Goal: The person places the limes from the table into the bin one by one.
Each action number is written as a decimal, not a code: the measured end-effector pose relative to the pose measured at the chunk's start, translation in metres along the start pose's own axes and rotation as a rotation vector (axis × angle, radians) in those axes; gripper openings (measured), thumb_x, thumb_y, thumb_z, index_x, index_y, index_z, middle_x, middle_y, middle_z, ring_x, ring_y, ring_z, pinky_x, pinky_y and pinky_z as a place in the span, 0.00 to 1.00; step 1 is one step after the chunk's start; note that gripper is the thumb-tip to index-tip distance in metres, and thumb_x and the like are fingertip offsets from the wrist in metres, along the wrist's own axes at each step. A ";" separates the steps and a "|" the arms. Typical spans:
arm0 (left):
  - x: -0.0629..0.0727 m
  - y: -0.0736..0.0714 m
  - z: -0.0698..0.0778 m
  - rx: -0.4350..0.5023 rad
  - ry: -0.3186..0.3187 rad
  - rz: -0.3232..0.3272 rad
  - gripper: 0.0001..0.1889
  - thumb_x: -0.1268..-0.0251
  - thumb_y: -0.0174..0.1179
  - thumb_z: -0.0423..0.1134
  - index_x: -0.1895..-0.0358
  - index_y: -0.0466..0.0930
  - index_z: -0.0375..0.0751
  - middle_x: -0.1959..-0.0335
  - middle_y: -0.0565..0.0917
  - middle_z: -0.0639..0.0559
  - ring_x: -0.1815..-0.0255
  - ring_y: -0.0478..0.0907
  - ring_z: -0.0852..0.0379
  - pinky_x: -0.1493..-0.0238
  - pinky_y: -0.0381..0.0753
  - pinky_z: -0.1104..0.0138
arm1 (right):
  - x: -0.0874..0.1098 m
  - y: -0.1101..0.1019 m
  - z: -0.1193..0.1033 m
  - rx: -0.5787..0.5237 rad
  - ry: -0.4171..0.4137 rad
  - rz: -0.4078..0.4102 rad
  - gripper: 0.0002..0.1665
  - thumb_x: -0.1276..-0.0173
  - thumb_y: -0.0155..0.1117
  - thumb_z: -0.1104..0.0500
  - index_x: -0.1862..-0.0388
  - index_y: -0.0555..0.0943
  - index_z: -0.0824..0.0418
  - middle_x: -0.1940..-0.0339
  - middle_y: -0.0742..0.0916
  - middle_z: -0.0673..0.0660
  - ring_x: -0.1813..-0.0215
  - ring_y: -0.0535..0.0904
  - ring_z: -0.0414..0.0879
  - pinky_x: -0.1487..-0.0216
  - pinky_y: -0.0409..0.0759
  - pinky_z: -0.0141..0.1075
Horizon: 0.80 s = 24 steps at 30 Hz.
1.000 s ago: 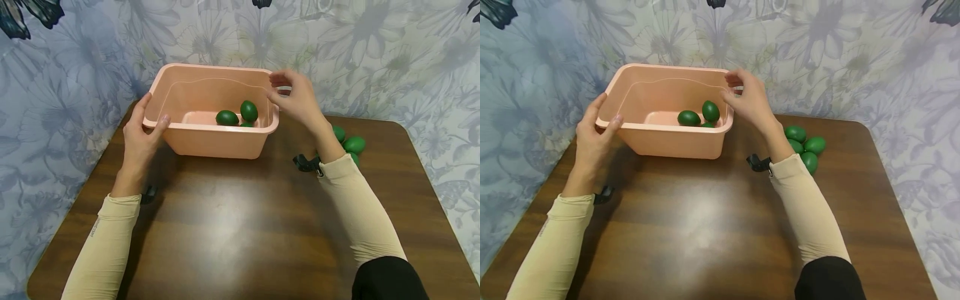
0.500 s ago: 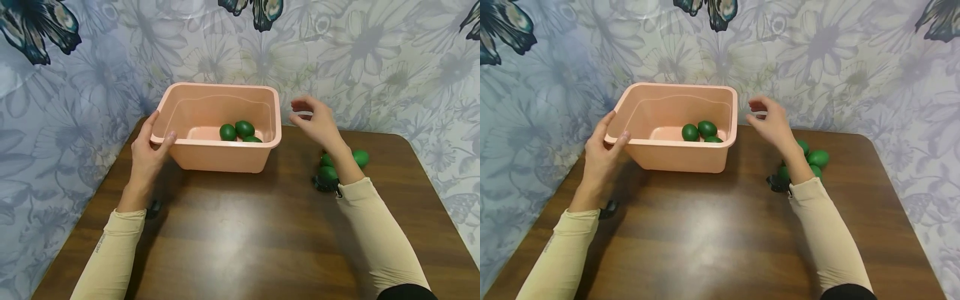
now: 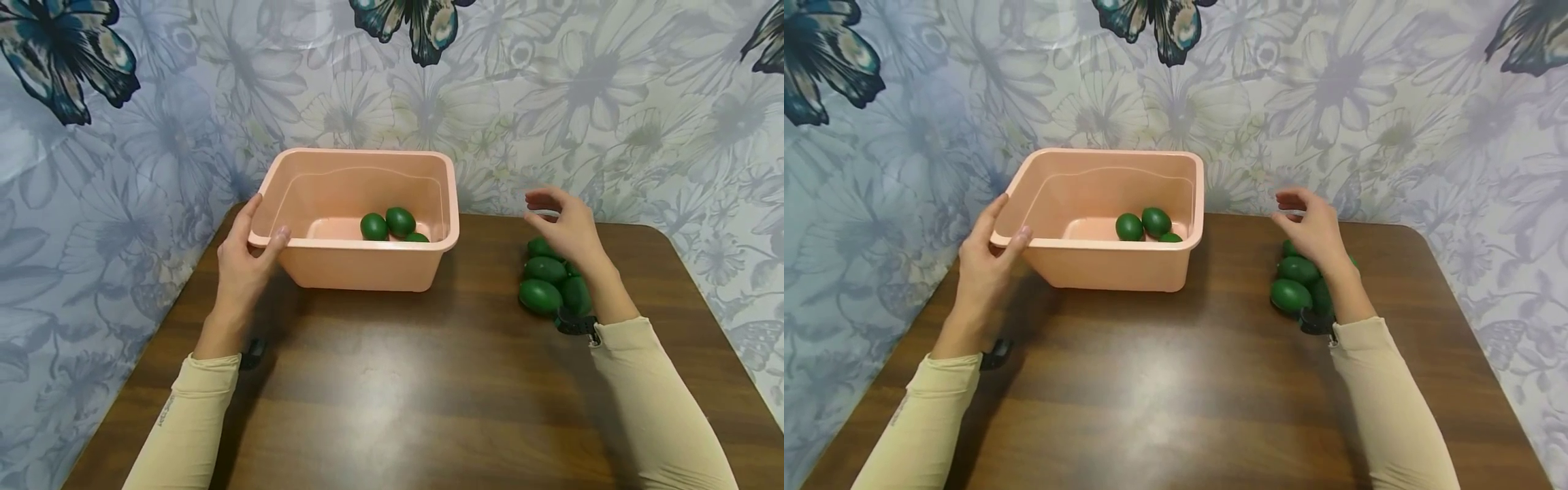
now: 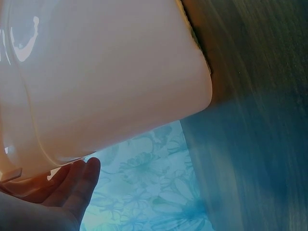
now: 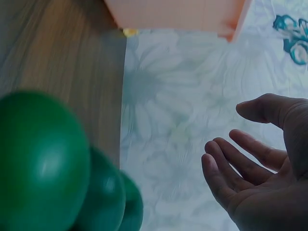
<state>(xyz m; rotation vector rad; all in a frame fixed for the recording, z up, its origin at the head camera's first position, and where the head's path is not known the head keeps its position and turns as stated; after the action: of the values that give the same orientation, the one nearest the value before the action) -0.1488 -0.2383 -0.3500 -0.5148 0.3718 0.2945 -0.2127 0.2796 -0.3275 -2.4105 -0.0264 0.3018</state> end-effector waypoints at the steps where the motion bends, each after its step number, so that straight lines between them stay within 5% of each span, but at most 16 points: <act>1: 0.000 0.000 0.000 -0.001 0.002 0.000 0.38 0.30 0.69 0.47 0.19 0.66 0.60 0.21 0.71 0.55 0.27 0.75 0.46 0.31 0.77 0.53 | 0.002 -0.003 0.004 0.005 0.004 0.003 0.26 0.22 0.66 0.53 0.30 0.79 0.62 0.34 0.84 0.66 0.31 0.80 0.58 0.35 0.81 0.39; 6: 0.001 0.001 0.001 0.002 0.005 -0.001 0.38 0.30 0.69 0.46 0.18 0.66 0.59 0.21 0.71 0.54 0.27 0.75 0.45 0.31 0.75 0.47 | 0.016 -0.020 0.024 0.044 0.030 0.006 0.27 0.22 0.66 0.52 0.29 0.78 0.62 0.33 0.84 0.67 0.35 0.82 0.58 0.48 0.73 0.15; 11: 0.002 0.002 0.003 0.005 0.005 -0.003 0.38 0.31 0.69 0.46 0.19 0.66 0.60 0.21 0.71 0.54 0.26 0.75 0.45 0.30 0.75 0.48 | 0.031 -0.035 0.044 0.063 0.076 0.002 0.29 0.22 0.65 0.52 0.28 0.77 0.62 0.30 0.82 0.67 0.50 0.81 0.27 0.54 0.72 0.13; 13: 0.002 0.002 0.004 0.006 0.008 -0.004 0.38 0.31 0.70 0.47 0.18 0.66 0.60 0.20 0.71 0.54 0.26 0.74 0.45 0.29 0.74 0.47 | 0.035 -0.040 0.052 0.067 0.092 0.002 0.29 0.21 0.65 0.53 0.27 0.76 0.63 0.29 0.81 0.68 0.51 0.78 0.24 0.55 0.72 0.12; 16: 0.001 0.003 0.005 0.007 0.012 -0.007 0.38 0.30 0.70 0.47 0.18 0.66 0.60 0.20 0.70 0.54 0.26 0.74 0.45 0.29 0.74 0.47 | 0.039 -0.047 0.062 0.069 0.104 -0.006 0.28 0.21 0.63 0.58 0.26 0.74 0.64 0.28 0.80 0.69 0.42 0.84 0.44 0.54 0.71 0.12; 19: 0.001 0.002 0.006 0.008 0.007 -0.011 0.38 0.30 0.69 0.48 0.18 0.65 0.61 0.20 0.70 0.55 0.26 0.74 0.45 0.30 0.75 0.47 | 0.042 -0.053 0.072 0.071 0.113 -0.030 0.29 0.21 0.62 0.62 0.24 0.72 0.66 0.27 0.78 0.72 0.33 0.79 0.68 0.54 0.71 0.12; 24: 0.003 0.000 0.006 -0.012 0.008 -0.003 0.39 0.30 0.70 0.48 0.18 0.65 0.62 0.20 0.71 0.55 0.27 0.75 0.44 0.32 0.76 0.47 | 0.045 -0.058 0.085 0.099 0.152 -0.136 0.33 0.23 0.62 0.66 0.22 0.69 0.67 0.25 0.74 0.75 0.31 0.73 0.77 0.50 0.82 0.26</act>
<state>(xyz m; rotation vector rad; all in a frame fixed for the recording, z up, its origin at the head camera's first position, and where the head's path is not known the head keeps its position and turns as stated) -0.1448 -0.2346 -0.3462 -0.5286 0.3773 0.2916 -0.1843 0.3828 -0.3616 -2.3133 -0.1038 0.0552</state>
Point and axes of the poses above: each hand's wrist, its own x-axis away from the middle knuckle, its own y-axis out of the palm, z = x × y, the point moved 1 cm from there along -x, towards the middle knuckle
